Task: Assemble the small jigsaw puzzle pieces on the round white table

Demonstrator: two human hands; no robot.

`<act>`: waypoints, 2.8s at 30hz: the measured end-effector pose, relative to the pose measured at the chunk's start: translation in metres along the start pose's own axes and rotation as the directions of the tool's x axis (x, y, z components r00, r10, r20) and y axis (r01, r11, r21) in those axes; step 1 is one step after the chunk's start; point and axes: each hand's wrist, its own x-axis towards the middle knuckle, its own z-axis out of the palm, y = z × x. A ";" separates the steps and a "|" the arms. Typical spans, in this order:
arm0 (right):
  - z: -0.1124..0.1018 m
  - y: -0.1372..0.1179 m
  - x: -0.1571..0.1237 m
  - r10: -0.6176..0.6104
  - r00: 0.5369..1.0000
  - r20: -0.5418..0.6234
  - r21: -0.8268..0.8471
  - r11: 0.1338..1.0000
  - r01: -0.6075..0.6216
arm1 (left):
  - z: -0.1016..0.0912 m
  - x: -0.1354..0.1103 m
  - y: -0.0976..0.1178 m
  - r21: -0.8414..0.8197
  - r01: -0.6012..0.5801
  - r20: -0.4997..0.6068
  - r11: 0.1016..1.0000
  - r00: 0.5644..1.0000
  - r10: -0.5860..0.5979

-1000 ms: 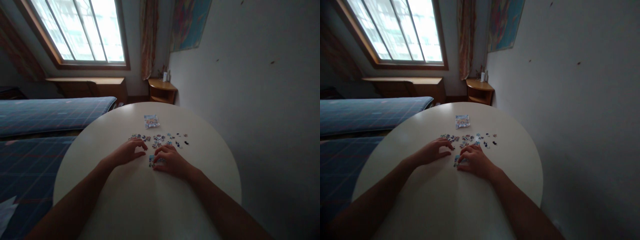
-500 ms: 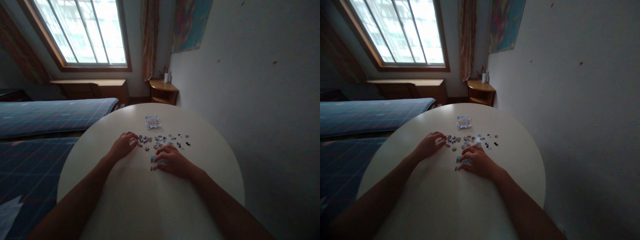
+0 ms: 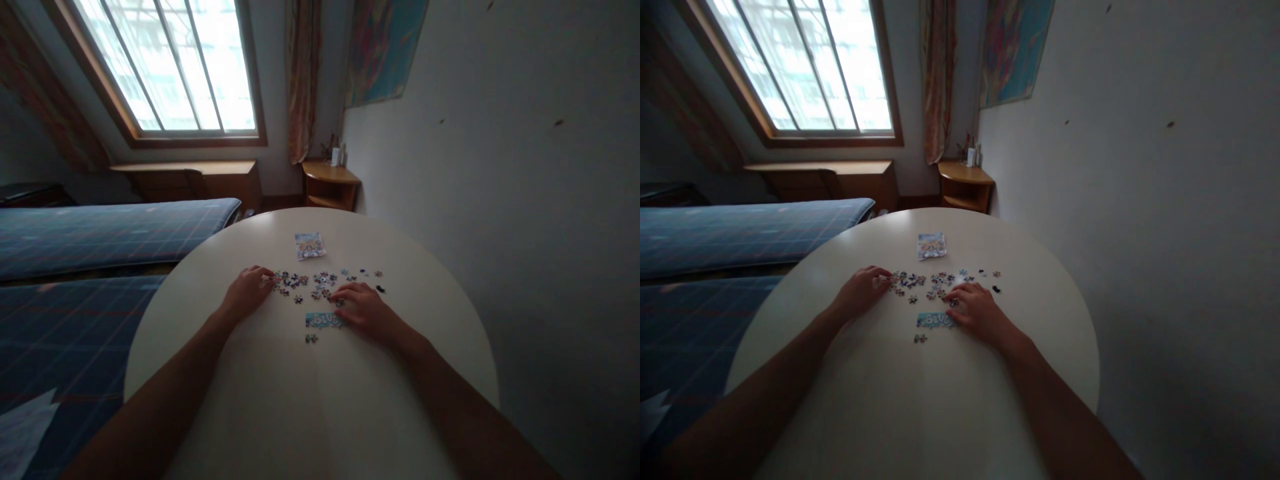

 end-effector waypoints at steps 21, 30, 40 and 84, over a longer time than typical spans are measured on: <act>0.018 -0.046 -0.005 -0.142 0.989 0.051 0.048 0.989 0.140 | 0.002 -0.003 -0.003 0.126 0.112 -0.059 0.986 0.993 -0.105; 0.011 -0.042 -0.005 -0.156 0.983 0.096 0.087 0.985 0.148 | 0.000 -0.007 0.004 0.119 0.070 -0.030 0.990 0.997 -0.067; -0.008 0.016 -0.003 0.021 1.000 -0.009 -0.065 0.998 -0.022 | 0.002 -0.005 0.005 0.092 0.003 -0.012 0.996 1.000 -0.002; 0.003 -0.032 0.004 0.091 0.982 -0.163 0.340 0.940 -0.031 | 0.009 -0.032 0.095 -0.513 -0.176 -0.003 0.840 0.979 0.203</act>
